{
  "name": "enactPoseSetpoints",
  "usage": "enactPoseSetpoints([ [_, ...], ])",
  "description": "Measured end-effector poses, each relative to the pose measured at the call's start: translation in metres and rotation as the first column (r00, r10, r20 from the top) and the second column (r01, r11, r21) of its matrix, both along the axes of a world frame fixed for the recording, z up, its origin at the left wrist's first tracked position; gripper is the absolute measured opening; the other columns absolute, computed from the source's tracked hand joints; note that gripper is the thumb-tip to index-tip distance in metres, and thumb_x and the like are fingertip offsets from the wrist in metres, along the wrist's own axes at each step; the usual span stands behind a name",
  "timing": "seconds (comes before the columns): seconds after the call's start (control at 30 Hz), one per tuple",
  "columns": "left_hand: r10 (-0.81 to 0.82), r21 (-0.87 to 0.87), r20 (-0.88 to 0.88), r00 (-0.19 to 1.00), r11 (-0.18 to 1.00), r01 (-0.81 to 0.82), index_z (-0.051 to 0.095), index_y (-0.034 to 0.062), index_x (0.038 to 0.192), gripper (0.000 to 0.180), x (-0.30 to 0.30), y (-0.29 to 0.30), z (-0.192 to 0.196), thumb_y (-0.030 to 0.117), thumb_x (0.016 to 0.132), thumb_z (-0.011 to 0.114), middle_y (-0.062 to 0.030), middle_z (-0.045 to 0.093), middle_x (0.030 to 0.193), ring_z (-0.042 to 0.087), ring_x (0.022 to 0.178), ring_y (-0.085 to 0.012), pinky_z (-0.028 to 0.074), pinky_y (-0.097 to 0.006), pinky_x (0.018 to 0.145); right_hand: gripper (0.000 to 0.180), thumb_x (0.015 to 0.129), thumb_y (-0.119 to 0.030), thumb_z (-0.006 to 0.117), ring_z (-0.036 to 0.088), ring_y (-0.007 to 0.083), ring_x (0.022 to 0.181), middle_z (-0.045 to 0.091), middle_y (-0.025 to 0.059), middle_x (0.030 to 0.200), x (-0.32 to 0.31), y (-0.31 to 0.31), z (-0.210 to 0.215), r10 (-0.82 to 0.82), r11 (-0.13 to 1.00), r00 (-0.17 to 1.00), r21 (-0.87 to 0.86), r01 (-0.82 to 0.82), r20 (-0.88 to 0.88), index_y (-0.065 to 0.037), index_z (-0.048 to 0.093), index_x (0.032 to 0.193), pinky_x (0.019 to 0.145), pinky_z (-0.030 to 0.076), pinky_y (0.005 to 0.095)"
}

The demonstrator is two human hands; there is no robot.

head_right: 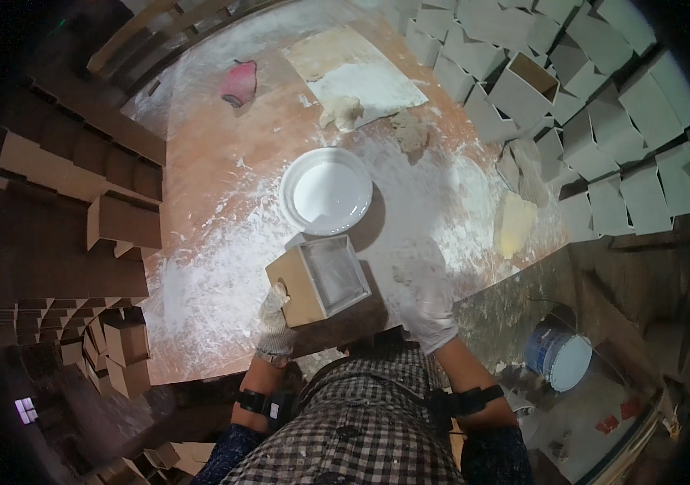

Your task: The recorder applies a white filler or adhesive to the joints of small wooden boxes using a scraper and then stacks the boxes.

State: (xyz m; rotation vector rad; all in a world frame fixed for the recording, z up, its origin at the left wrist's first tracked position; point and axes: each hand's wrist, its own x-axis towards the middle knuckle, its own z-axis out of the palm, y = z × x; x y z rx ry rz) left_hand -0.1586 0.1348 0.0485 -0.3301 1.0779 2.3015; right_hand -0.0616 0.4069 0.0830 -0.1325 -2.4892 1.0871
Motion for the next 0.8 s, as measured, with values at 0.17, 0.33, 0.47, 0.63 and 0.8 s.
enactPoseSetpoints([
  [0.17, 0.053, 0.056, 0.038, 0.998, 0.997, -0.055, 0.053, 0.0015, 0.13, 0.052, -0.011, -0.006, 0.055, 0.036, 0.094, 0.068, -0.0112, 0.064, 0.116, 0.067, 0.1, -0.0207, 0.059, -0.036, 0.084, 0.035, 0.086, -0.004, 0.06, 0.063, 0.0237, 0.108, 0.067, 0.0138, 0.113, -0.002, -0.007, 0.011, -0.159, 0.641, 0.984, -0.75, 0.162, 0.077, 0.002, 0.062, 0.12, 0.092, 0.051, 0.0361],
  [0.33, -0.414, -0.693, -0.151, 0.897, 0.692, 0.202, 0.059, 0.0009, 0.126, 0.051, -0.018, 0.003, 0.101, 0.042, 0.096, 0.064, -0.0086, 0.067, 0.116, 0.064, 0.106, -0.0139, 0.053, -0.031, 0.092, 0.048, 0.081, 0.004, 0.061, 0.058, 0.0204, 0.115, 0.064, 0.0122, 0.12, -0.013, -0.007, 0.022, 0.054, 0.773, 0.969, -0.624, 0.112, 0.24, 0.002, 0.058, 0.129, 0.099, 0.047, 0.0335],
  [0.47, -0.26, -0.535, -0.252, 0.932, 0.84, 0.09, 0.058, -0.0002, 0.127, 0.046, -0.013, -0.004, 0.085, 0.038, 0.1, 0.058, -0.0087, 0.068, 0.114, 0.064, 0.105, -0.014, 0.051, -0.031, 0.094, 0.035, 0.077, -0.009, 0.07, 0.067, 0.0286, 0.093, 0.071, 0.0167, 0.102, -0.018, -0.008, 0.005, 0.02, 0.996, 0.986, -0.088, -0.005, 0.168, 0.0, 0.069, 0.11, 0.083, 0.054, 0.0364],
  [0.63, -0.231, 0.066, -0.116, 0.966, 0.969, 0.24, 0.06, -0.0016, 0.121, 0.031, -0.033, -0.001, 0.078, 0.023, 0.104, 0.052, -0.0103, 0.069, 0.11, 0.065, 0.104, -0.015, 0.053, -0.03, 0.089, 0.045, 0.076, -0.013, 0.07, 0.066, 0.0322, 0.104, 0.068, 0.0181, 0.114, -0.016, -0.008, -0.02, 0.019, 0.961, 0.991, -0.276, 0.018, 0.132, -0.003, 0.067, 0.12, 0.091, 0.052, 0.0375],
  [0.8, -0.606, -0.788, -0.542, 0.582, 0.607, -0.101, 0.063, -0.0062, 0.11, 0.023, -0.027, -0.006, 0.022, 0.009, 0.096, 0.054, -0.0142, 0.07, 0.105, 0.068, 0.094, -0.0245, 0.056, -0.031, 0.077, 0.047, 0.079, -0.011, 0.067, 0.063, 0.0325, 0.114, 0.066, 0.0174, 0.123, -0.015, -0.007, -0.007, 0.066, 0.942, 0.972, -0.336, 0.014, 0.227, -0.004, 0.064, 0.126, 0.1, 0.048, 0.0371],
])
